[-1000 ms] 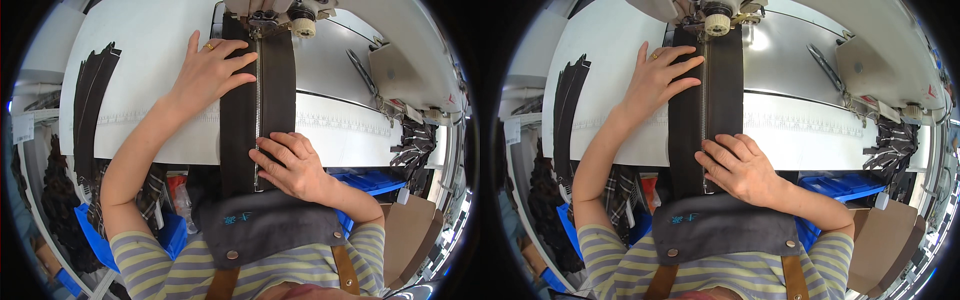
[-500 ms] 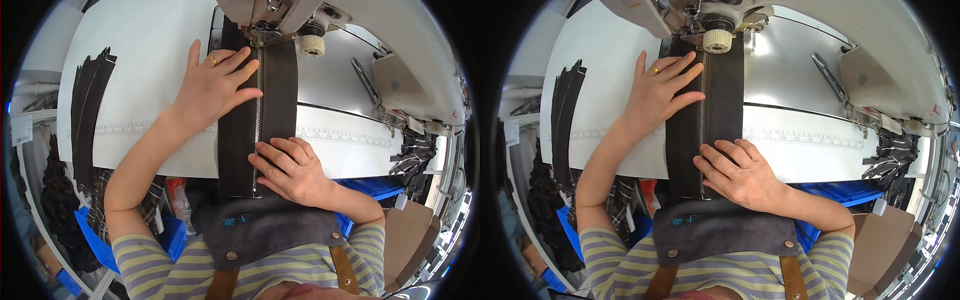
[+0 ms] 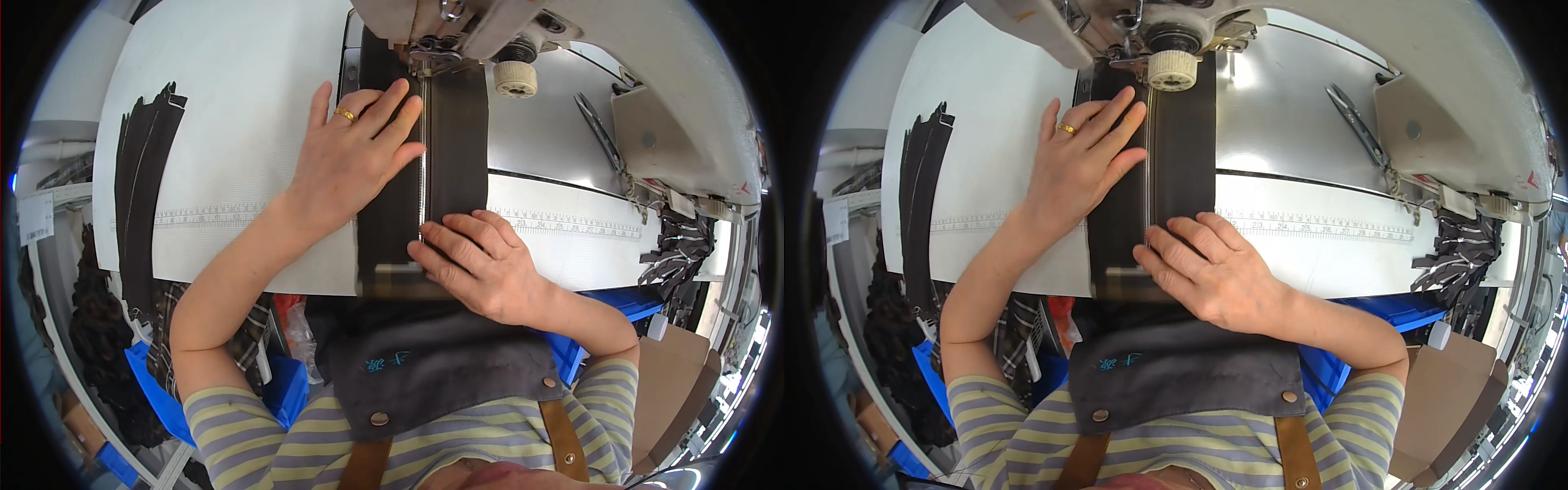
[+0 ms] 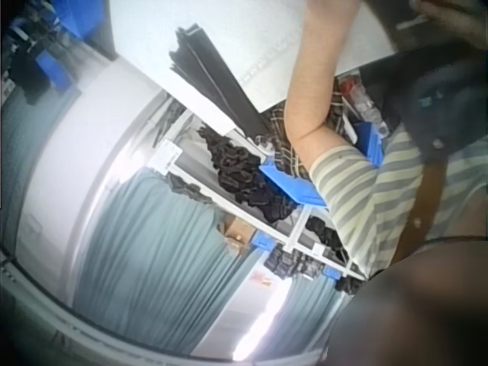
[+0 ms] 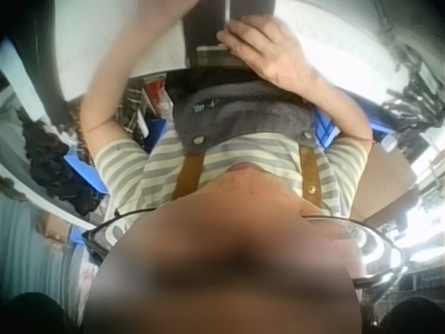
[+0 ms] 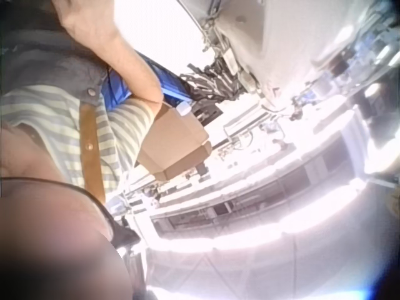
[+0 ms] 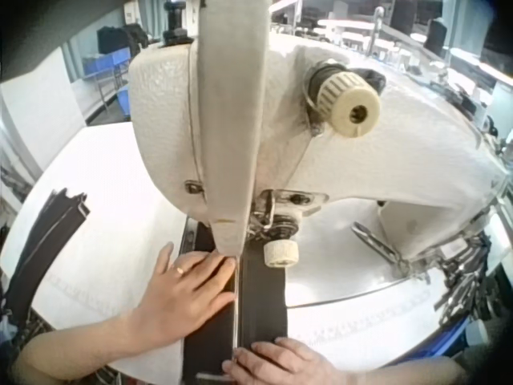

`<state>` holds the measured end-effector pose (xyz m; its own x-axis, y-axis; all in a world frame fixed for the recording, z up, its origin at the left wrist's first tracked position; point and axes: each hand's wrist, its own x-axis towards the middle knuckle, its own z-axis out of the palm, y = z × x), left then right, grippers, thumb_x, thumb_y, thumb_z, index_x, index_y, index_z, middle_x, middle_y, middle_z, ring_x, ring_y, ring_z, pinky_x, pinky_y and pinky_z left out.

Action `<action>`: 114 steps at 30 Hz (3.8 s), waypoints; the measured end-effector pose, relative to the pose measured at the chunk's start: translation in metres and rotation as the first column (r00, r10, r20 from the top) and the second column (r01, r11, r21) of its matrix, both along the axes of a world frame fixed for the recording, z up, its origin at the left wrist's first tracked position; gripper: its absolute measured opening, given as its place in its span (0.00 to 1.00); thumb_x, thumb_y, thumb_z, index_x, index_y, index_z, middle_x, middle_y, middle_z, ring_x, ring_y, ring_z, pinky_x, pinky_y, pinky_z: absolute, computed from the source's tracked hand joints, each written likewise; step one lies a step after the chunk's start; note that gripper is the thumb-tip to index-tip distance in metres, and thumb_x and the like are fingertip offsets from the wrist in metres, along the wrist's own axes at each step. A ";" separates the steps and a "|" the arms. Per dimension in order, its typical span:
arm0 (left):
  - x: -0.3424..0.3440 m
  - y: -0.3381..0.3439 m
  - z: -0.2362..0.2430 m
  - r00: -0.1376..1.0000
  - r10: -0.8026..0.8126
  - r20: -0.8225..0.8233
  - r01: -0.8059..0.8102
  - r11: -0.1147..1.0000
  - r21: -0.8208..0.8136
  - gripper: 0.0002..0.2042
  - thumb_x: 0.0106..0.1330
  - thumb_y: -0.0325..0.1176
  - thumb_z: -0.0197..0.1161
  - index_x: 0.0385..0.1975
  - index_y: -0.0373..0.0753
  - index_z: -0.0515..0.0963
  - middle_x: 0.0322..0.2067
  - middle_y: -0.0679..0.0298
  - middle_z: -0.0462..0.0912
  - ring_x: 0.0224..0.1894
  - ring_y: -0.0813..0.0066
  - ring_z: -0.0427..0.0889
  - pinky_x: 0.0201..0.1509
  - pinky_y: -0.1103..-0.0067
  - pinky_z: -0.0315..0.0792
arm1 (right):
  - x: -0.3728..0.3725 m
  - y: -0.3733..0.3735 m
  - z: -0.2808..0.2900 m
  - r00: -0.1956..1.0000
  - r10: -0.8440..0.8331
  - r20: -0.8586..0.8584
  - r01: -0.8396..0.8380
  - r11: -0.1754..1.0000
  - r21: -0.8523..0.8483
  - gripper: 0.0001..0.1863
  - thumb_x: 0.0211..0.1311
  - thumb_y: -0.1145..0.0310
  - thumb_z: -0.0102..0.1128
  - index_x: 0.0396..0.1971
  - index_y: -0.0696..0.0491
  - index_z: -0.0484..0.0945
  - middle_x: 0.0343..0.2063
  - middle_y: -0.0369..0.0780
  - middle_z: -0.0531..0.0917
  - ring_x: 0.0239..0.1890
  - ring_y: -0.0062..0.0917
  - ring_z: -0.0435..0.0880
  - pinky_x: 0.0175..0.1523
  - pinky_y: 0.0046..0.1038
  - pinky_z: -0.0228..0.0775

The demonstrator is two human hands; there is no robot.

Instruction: Using a sewing machine to attach a zipper to patterned fabric pieces.

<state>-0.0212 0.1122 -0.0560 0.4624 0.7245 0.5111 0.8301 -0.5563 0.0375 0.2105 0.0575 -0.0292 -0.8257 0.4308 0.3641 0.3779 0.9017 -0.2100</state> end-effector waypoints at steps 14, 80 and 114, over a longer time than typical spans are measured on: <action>0.003 0.004 0.001 0.999 -0.010 0.054 0.012 0.999 -0.046 0.23 0.58 0.39 0.69 0.52 0.36 0.76 0.54 0.62 0.77 0.52 0.69 0.75 0.58 0.64 0.69 | -0.006 0.053 -0.007 0.997 0.022 -0.071 -0.019 0.999 0.044 0.21 0.48 0.71 0.62 0.46 0.57 0.81 0.47 0.42 0.79 0.49 0.33 0.76 0.50 0.33 0.72; -0.013 0.060 0.006 0.746 0.039 0.664 0.257 0.903 -0.343 0.06 0.60 0.31 0.65 0.33 0.36 0.84 0.30 0.64 0.84 0.31 0.71 0.81 0.38 0.78 0.74 | -0.039 0.127 0.000 0.812 -0.534 -0.236 0.332 0.755 -0.565 0.08 0.56 0.64 0.65 0.31 0.51 0.84 0.22 0.44 0.84 0.22 0.36 0.83 0.29 0.35 0.76; -0.034 0.083 0.023 0.716 0.082 0.694 0.480 0.663 -0.574 0.07 0.60 0.28 0.66 0.35 0.32 0.85 0.33 0.63 0.85 0.37 0.79 0.81 0.45 0.81 0.74 | -0.067 0.068 0.015 0.902 -0.170 -0.398 0.092 0.974 -0.207 0.07 0.57 0.68 0.64 0.29 0.55 0.78 0.19 0.40 0.80 0.24 0.34 0.82 0.28 0.36 0.75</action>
